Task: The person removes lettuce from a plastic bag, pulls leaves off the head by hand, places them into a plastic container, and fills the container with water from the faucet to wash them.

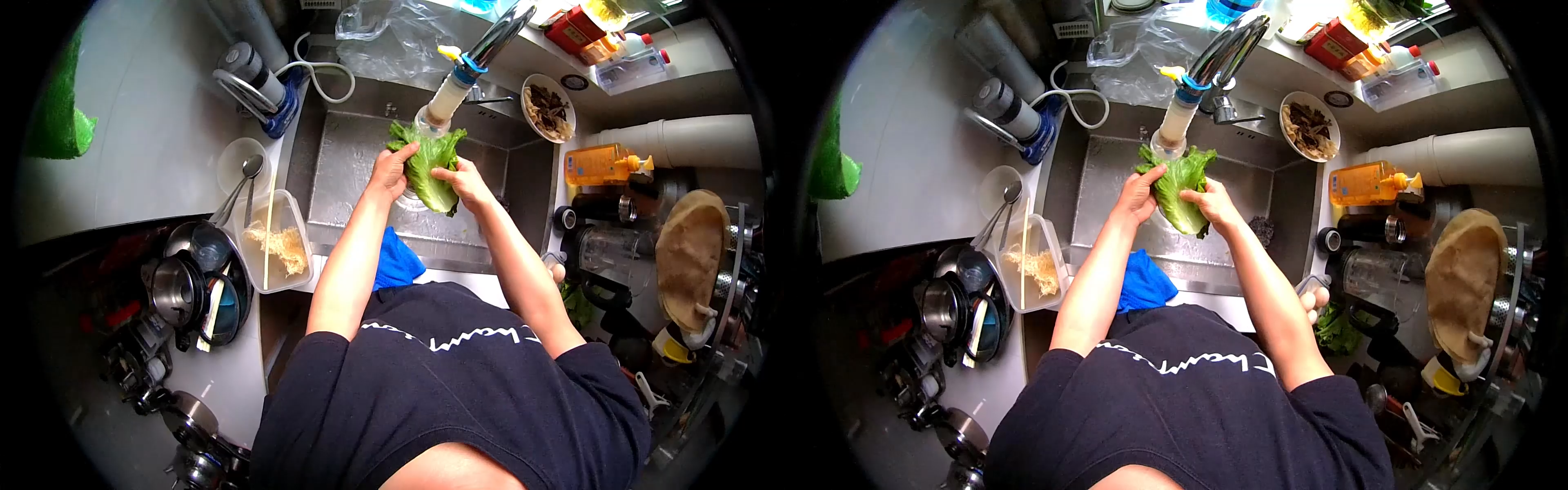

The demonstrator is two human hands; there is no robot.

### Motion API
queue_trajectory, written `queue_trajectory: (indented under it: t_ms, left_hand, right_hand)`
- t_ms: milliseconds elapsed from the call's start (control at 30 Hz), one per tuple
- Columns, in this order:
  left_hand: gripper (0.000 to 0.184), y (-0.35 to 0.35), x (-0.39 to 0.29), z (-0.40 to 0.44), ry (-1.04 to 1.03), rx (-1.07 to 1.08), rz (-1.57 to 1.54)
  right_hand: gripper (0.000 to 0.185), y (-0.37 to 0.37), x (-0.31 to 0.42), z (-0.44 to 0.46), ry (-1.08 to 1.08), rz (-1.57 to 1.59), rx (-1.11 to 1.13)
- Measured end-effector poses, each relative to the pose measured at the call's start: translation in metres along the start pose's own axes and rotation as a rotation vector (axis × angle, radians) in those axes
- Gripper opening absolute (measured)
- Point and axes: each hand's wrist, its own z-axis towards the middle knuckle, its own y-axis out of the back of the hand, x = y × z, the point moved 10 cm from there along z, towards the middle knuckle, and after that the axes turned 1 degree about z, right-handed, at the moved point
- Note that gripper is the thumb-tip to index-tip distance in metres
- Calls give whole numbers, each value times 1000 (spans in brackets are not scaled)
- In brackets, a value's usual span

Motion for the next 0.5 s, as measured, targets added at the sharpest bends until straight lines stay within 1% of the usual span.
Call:
queue_trajectory:
  t_ms: [67, 100, 133, 200, 233, 267, 333, 400, 467, 500]
  left_hand:
    - [31, 18, -7, 4, -101, -142, 135]
    - [30, 24, -9, 2, -104, -224, 130]
    - [30, 22, -10, 1, -103, -223, 130]
    - [29, 32, -20, -4, -178, -374, 61]
    - [27, 30, -24, 1, -207, -301, 52]
    - [27, 33, -25, 2, -206, -301, 54]
    - [25, 12, -34, 5, -251, -92, 31]
    - [25, 15, -31, 12, -239, -72, 58]
    - [23, 18, -25, 18, -218, -55, 229]
    - [22, 23, -30, 18, -252, -123, 316]
  right_hand:
    - [27, -5, 1, -6, -29, 36, 36]
    - [27, -5, 0, -6, -36, 31, 42]
    - [27, -4, -1, -6, -36, 31, 41]
    - [27, -4, -1, -4, -36, 43, 35]
    - [27, -3, -1, -3, -35, 45, 34]
    - [27, -1, -2, -3, -43, 82, 21]
    - [27, -1, -1, -4, -50, 119, 9]
    - [27, -1, 1, -4, -45, 76, -1]
    - [26, -2, 0, -4, -35, 23, 9]
    - [26, -3, 1, -4, -25, -30, 16]
